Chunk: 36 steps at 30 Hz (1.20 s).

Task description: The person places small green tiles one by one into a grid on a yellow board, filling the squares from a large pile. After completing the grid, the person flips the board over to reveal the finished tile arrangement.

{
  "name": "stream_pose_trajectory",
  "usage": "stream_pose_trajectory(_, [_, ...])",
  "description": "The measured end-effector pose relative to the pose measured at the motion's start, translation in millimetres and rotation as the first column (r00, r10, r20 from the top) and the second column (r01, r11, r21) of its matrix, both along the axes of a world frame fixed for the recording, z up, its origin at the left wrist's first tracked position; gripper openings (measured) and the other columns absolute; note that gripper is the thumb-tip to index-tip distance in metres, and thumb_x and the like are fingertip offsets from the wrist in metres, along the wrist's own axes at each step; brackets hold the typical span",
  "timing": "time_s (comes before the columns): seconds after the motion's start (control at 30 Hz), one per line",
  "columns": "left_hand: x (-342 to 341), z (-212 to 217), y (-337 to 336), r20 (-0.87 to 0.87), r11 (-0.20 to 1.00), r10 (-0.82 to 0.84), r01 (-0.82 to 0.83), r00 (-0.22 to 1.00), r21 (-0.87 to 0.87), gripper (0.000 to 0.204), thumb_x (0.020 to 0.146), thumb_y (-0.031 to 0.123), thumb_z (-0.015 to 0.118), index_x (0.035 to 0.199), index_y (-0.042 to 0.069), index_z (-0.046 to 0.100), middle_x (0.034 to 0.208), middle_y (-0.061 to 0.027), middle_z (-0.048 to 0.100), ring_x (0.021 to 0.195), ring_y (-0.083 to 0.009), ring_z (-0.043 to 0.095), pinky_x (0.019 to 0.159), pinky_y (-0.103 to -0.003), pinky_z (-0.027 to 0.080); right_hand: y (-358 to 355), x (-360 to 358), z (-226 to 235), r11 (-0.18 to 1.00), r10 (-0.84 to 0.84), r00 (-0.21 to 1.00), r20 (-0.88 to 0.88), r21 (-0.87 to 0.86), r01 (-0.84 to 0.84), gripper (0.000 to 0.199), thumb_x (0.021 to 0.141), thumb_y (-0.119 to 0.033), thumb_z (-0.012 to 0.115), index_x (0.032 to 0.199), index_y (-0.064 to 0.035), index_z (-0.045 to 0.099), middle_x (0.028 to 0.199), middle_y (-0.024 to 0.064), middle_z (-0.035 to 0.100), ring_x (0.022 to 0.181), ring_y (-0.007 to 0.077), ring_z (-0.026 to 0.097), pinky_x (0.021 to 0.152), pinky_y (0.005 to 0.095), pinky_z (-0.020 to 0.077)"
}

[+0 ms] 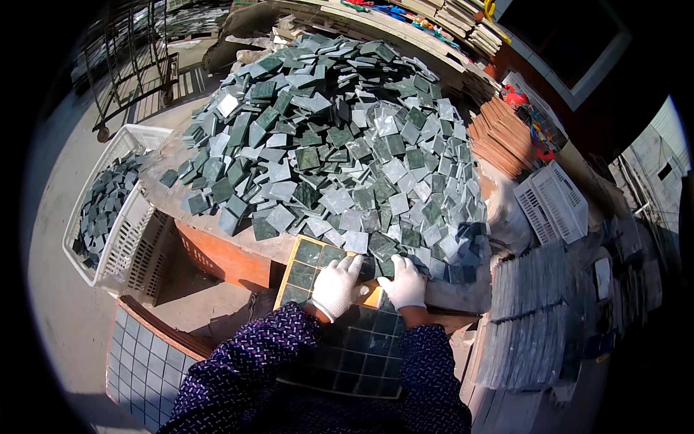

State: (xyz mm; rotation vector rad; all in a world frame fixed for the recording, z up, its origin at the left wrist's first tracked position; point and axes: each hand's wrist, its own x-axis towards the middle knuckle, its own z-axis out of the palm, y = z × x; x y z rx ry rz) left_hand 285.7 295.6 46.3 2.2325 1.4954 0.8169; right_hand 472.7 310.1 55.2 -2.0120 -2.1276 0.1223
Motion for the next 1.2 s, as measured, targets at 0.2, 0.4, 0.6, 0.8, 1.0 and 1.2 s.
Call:
stream_pose_trajectory(0.2, [10, -6, 29, -0.186, 0.994, -0.084, 0.069, 0.979, -0.085, 0.055, 0.073, 0.034, 0.075, 0.117, 0.004, 0.058, 0.109, -0.0158, 0.058, 0.102, -0.0345, 0.057, 0.085, -0.041, 0.050, -11, 7, 9, 1.000, -0.008, 0.999, -0.053, -0.025, 0.007, 0.055, 0.073, -0.029, 0.074, 0.119, -0.0056, 0.053, 0.112, 0.0179, 0.058, 0.102, 0.0364, 0.059, 0.086, 0.0436, 0.0498])
stream_pose_trajectory(0.4, [-41, -1, 24, -0.130, 0.934, -0.354, 0.343, 0.926, -0.098, 0.058, 0.069, 0.021, 0.078, 0.121, 0.004, 0.058, 0.116, -0.0159, 0.055, 0.105, -0.0373, 0.056, 0.088, -0.043, 0.049, -29, 12, -2, 0.949, 0.282, 0.885, -0.370, -0.029, -0.314, 0.050, 0.074, -0.026, 0.070, 0.119, -0.0072, 0.058, 0.118, 0.0164, 0.057, 0.109, 0.0345, 0.056, 0.094, 0.0422, 0.0459])
stream_pose_trajectory(0.6, [-46, -8, 11, -0.062, 0.896, -0.423, 0.408, 0.904, -0.173, 0.053, 0.072, 0.014, 0.075, 0.121, 0.004, 0.056, 0.119, -0.0158, 0.052, 0.105, -0.0377, 0.055, 0.087, -0.043, 0.049, -26, 15, -17, 0.895, 0.414, 0.816, -0.403, 0.015, -0.447, 0.039, 0.077, -0.023, 0.066, 0.113, -0.0065, 0.062, 0.115, 0.0152, 0.059, 0.107, 0.0327, 0.056, 0.093, 0.0408, 0.0456])
stream_pose_trajectory(0.8, [-28, -11, -11, -0.187, 0.968, -0.249, 0.240, 0.950, -0.068, 0.056, 0.073, 0.020, 0.075, 0.123, 0.003, 0.056, 0.124, -0.0168, 0.051, 0.110, -0.0366, 0.053, 0.094, -0.044, 0.045, -32, 17, -19, 0.890, 0.418, 0.815, -0.402, 0.001, -0.456, 0.036, 0.080, -0.021, 0.063, 0.113, -0.0052, 0.062, 0.114, 0.0153, 0.061, 0.104, 0.0332, 0.058, 0.090, 0.0396, 0.0482])
stream_pose_trajectory(1.0, [3, -16, -56, -0.305, 0.943, -0.321, 0.334, 0.897, -0.009, 0.082, 0.079, 0.048, 0.065, 0.142, 0.003, 0.038, 0.149, -0.0168, 0.035, 0.140, -0.0317, 0.031, 0.114, -0.051, 0.022, -18, 29, -7, 0.973, 0.228, 0.852, -0.471, 0.149, -0.177, 0.029, 0.085, -0.017, 0.061, 0.110, -0.0034, 0.063, 0.110, 0.0178, 0.063, 0.100, 0.0355, 0.061, 0.089, 0.0411, 0.0492])
stream_pose_trajectory(1.2, [22, -26, -46, -0.306, 0.921, -0.382, 0.386, 0.872, -0.049, 0.080, 0.084, 0.052, 0.058, 0.144, 0.005, 0.035, 0.150, -0.0143, 0.036, 0.140, -0.0284, 0.032, 0.115, -0.051, 0.020, 14, 21, -11, 0.976, 0.158, 0.907, -0.390, 0.200, -0.084, 0.034, 0.083, -0.020, 0.063, 0.113, -0.0043, 0.061, 0.114, 0.0178, 0.062, 0.103, 0.0360, 0.060, 0.089, 0.0419, 0.0488])
